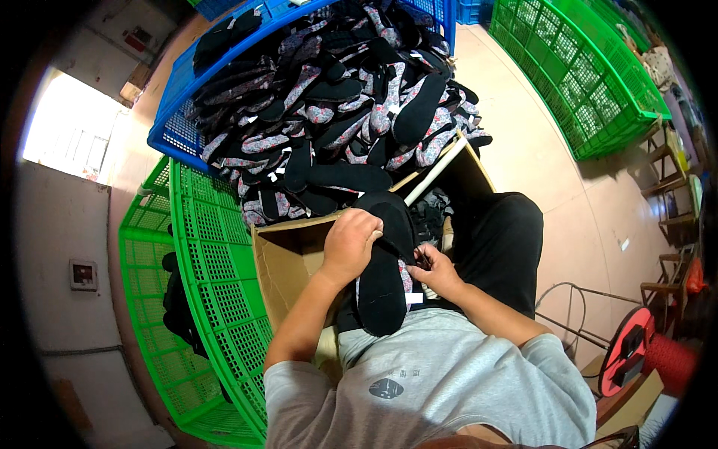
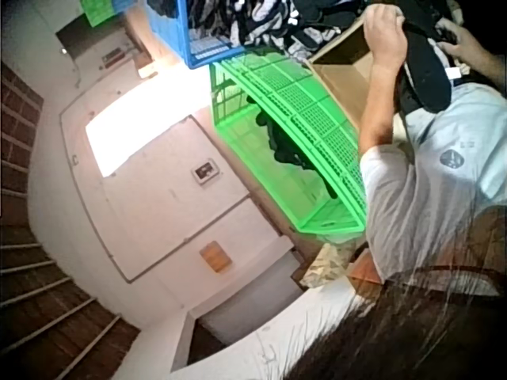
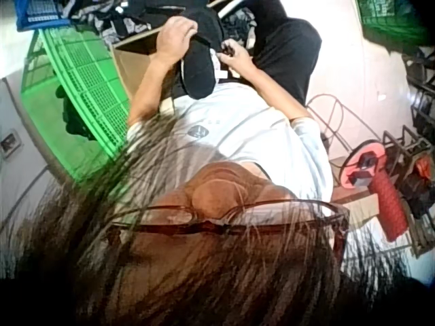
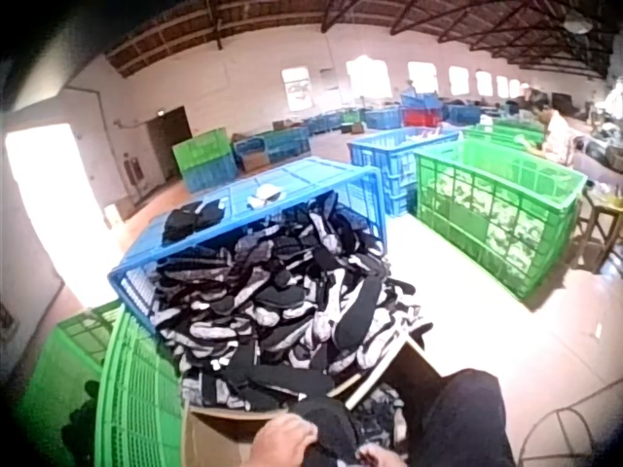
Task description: The person sits on the floor and assembles slippers by hand. They pick up a black slipper sole and a patterned fabric upper, align the edges, and press them together to attach the upper to the sole. The person handles the slippers one at a time, inspecting the fit and pressing the seams.
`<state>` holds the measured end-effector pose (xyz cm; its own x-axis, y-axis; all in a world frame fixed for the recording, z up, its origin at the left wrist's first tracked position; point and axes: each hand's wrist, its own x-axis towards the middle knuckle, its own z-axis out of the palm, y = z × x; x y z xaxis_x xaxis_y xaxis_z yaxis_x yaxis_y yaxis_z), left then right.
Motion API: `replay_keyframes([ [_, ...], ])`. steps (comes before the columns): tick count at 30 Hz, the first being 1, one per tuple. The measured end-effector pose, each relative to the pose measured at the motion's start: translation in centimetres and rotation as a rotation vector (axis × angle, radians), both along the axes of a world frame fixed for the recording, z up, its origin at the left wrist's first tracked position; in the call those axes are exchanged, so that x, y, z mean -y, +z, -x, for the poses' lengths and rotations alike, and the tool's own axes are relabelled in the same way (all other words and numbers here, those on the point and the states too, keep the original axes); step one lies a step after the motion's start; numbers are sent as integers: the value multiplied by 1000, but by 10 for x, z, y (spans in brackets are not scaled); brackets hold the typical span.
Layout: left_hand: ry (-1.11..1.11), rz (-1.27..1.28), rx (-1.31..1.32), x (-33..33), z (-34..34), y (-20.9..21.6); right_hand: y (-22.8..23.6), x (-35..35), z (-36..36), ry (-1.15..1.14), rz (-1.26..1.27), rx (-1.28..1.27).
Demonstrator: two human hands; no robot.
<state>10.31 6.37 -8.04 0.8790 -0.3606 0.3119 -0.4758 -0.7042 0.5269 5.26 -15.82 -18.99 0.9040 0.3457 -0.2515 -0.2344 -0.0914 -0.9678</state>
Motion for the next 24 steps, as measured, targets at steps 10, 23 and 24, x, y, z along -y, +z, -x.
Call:
replay_keyframes([
  [10, -3, 77, -23, 3, -3, 2, 11, 13, -9, 61, -8, -46],
  [23, -3, 143, -57, 13, -8, 2, 86, 23, -37, 162, 156, 289],
  [24, 1, 149, -67, 13, -8, 2, 83, 21, -40, 171, 178, 321],
])
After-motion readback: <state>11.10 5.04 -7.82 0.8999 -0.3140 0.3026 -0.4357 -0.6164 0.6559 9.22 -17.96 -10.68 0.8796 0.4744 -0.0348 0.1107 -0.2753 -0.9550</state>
